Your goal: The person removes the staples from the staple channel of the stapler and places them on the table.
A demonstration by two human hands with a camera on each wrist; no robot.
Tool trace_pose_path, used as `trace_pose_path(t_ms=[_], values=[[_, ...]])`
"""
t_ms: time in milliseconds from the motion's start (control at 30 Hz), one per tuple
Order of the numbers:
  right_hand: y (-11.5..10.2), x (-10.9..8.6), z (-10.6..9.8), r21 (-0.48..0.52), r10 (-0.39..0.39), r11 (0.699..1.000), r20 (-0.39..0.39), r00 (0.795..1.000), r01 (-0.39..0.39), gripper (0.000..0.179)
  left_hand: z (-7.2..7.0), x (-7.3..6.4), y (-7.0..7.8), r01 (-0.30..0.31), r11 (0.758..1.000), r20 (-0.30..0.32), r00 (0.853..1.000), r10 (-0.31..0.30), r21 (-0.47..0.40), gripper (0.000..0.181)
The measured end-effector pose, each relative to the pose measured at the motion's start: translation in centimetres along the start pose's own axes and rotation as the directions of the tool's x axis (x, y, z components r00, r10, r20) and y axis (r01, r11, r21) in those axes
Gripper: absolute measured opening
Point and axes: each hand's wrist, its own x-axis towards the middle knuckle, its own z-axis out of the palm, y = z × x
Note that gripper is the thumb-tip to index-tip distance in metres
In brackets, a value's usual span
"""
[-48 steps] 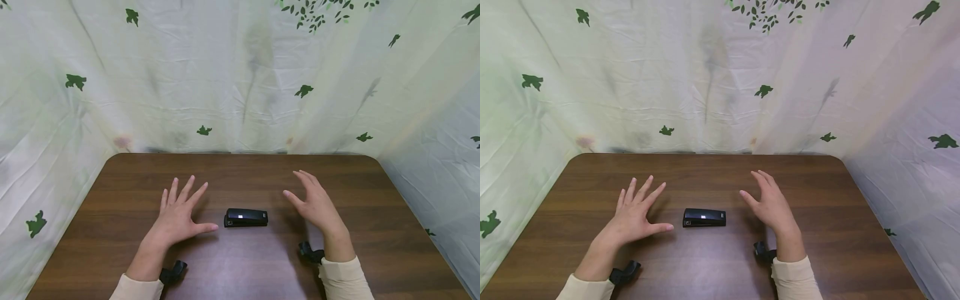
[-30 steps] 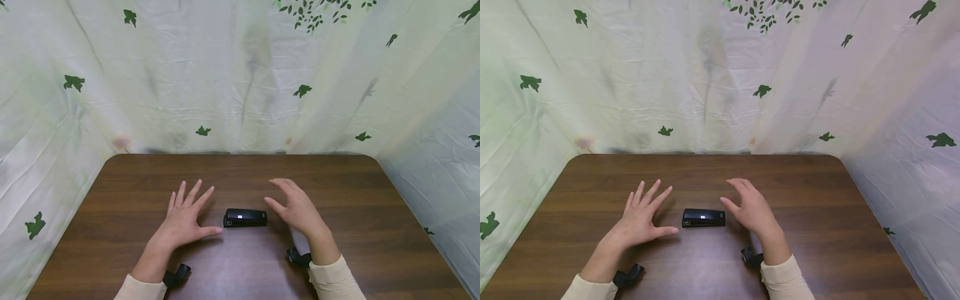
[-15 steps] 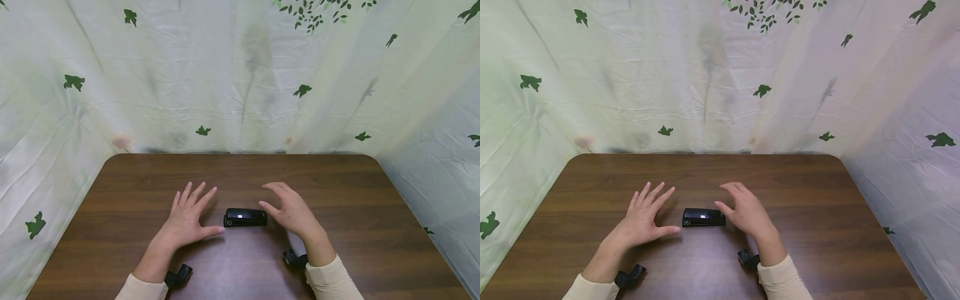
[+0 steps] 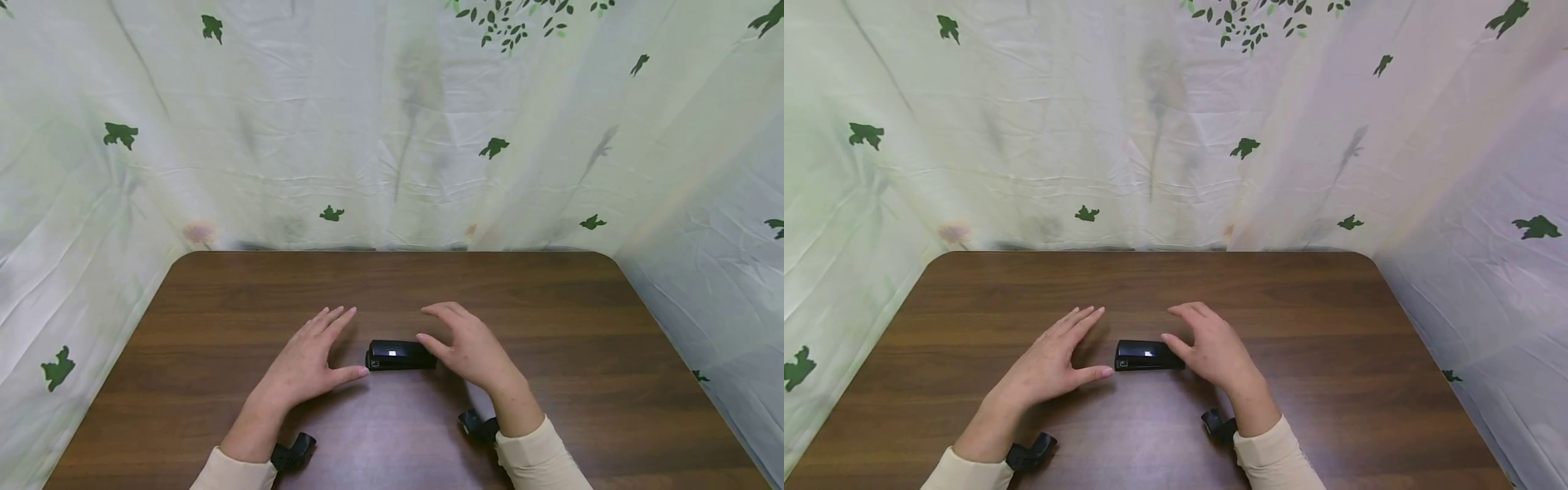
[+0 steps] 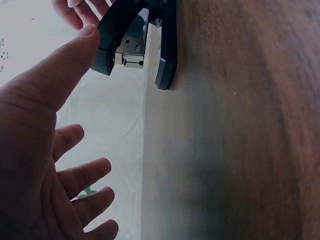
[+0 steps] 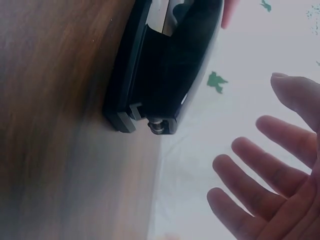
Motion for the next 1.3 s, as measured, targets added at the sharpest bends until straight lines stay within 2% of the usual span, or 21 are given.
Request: trace_pose_path(t_ms=[267,633,867,1100,1300], values=[[-0.5,0.0,0.3,-0.016,-0.002,1.000,0.036,0.999,0.002,0.043,0.4,0.0,0.1,0.019,0.999,0.054,0.998,-0.017,-0.028,0.100],[-1.0,-0.1,0.9,-0.001,-0.029,1.000,0.072,0.997,0.030,0.043,0.8,0.1,0.5,-0.043,0.998,0.039,0.998,0.044,-0.044,0.088],[-1.3,-0.3,1.4,0.003,-0.041,0.999,0.106,0.993,0.041,0.043,1.2,0.1,0.7,-0.021,0.999,0.077,0.997,0.023,-0.032,0.081],[-1.5,-0.3,1.6,0.014,-0.037,0.999,0.146,0.989,0.035,0.042,1.7,0.2,0.6,-0.039,0.999,0.070,0.997,0.041,-0.033,0.070],[-1.6,-0.2,1.8,0.006,-0.068,0.998,0.163,0.984,0.068,0.040,2.1,0.3,0.5,-0.036,0.998,0.086,0.996,0.040,-0.045,0.064]])
